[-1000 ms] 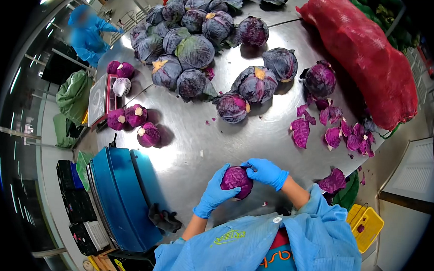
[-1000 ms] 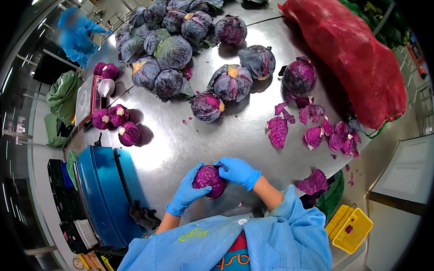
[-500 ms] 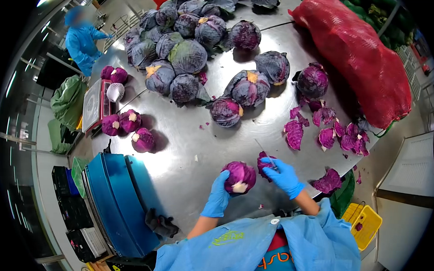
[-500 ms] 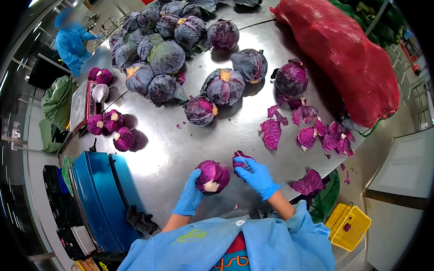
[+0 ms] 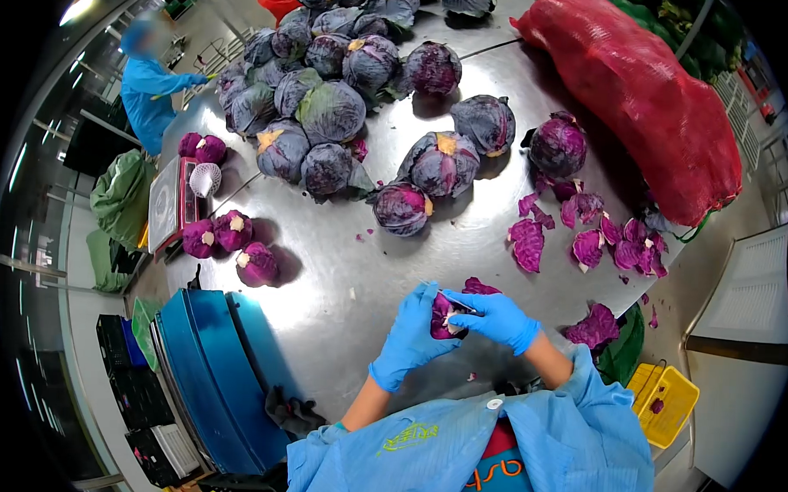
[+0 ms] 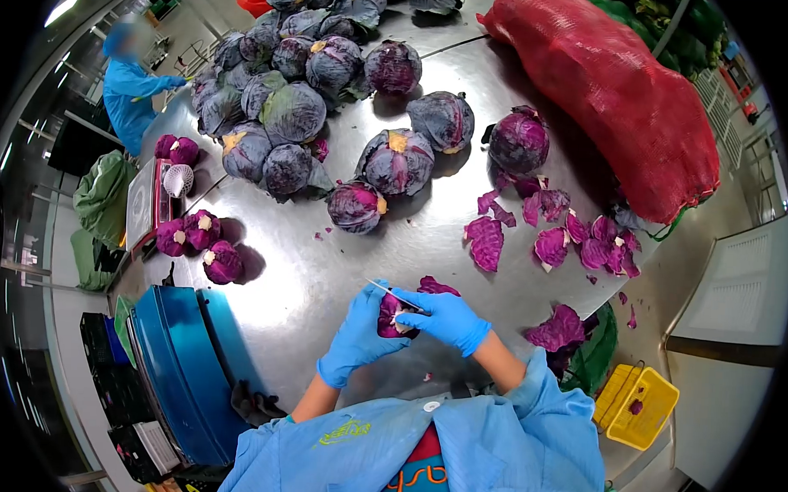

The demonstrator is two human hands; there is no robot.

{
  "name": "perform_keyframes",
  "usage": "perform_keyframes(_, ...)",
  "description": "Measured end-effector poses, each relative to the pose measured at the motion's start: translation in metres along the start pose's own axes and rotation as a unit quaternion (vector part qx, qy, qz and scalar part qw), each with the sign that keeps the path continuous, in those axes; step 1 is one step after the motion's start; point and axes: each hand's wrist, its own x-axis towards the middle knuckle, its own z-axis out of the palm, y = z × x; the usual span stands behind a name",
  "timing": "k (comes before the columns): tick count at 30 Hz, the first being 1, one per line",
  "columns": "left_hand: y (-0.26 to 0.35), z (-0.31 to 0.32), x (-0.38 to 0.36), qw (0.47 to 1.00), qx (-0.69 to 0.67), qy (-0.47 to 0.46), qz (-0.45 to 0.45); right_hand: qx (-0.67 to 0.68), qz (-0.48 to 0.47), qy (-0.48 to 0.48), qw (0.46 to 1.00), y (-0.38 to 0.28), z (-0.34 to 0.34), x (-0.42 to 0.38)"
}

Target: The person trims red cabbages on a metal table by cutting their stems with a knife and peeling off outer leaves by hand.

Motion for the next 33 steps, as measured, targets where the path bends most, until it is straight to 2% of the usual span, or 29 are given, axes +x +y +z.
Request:
perform_keyframes(4, 0.011, -0.007, 0.01, 0.999, 0.023, -0.028, -0.007, 0.116, 0.038, -0.029, 0.992, 0.018, 0.005, 0.004)
perform_keyframes(7, 0.026, -0.009, 0.013, 0.997, 0.078, -0.025, -0.009, 0.089, 0.103, -0.039, 0.99, 0.013, 0.003, 0.003)
perform_keyframes(10, 0.016, -0.001, 0.013, 0.992, -0.078, 0.017, -0.1, 0.122, 0.037, -0.208, 0.97, -0.011, -0.011, -0.019)
perform_keyframes(11, 0.01, -0.003, 0.01, 0.993, -0.041, 0.016, -0.111, 0.154, 0.035, -0.185, 0.97, -0.011, -0.011, -0.028)
perform_keyframes(13, 0.011, -0.001, 0.005, 0.984, -0.092, 0.033, -0.15, 0.032, 0.135, 0.012, 0.99, -0.008, -0.011, -0.028)
perform_keyframes(14, 0.013, 0.001, 0.003, 0.978, -0.116, 0.041, -0.169, -0.031, 0.182, 0.111, 0.976, -0.004, -0.011, -0.029)
perform_keyframes(15, 0.012, 0.006, 0.0, 0.984, -0.088, 0.067, -0.138, -0.333, 0.125, 0.156, 0.922, 0.019, -0.006, -0.028)
perform_keyframes(17, 0.006, 0.017, 0.002, 0.99, -0.03, 0.117, -0.071, -0.317, 0.066, 0.147, 0.935, 0.036, 0.002, -0.04)
perform_keyframes(18, 0.003, 0.019, 0.002, 0.992, -0.023, 0.108, -0.064, -0.307, 0.04, 0.138, 0.941, 0.033, 0.006, -0.044)
perform_keyframes(19, 0.0, 0.021, 0.003, 0.993, -0.017, 0.098, -0.057, -0.272, -0.031, 0.149, 0.95, 0.028, 0.012, -0.047)
perform_keyframes(20, 0.001, 0.02, 0.007, 0.995, -0.011, 0.09, -0.047, -0.284, -0.029, 0.139, 0.948, 0.026, 0.015, -0.048)
perform_keyframes(23, 0.012, 0.009, 0.014, 0.991, -0.03, 0.011, -0.131, -0.309, -0.036, 0.129, 0.942, 0.026, 0.019, -0.049)
perform_keyframes(29, 0.029, 0.002, 0.025, 0.975, -0.033, -0.024, -0.217, -0.326, -0.062, 0.128, 0.935, 0.039, 0.012, -0.041)
perform_keyframes(33, 0.022, 0.011, 0.028, 0.976, 0.0, 0.0, -0.216, -0.389, -0.039, 0.126, 0.912, 0.037, 0.008, -0.033)
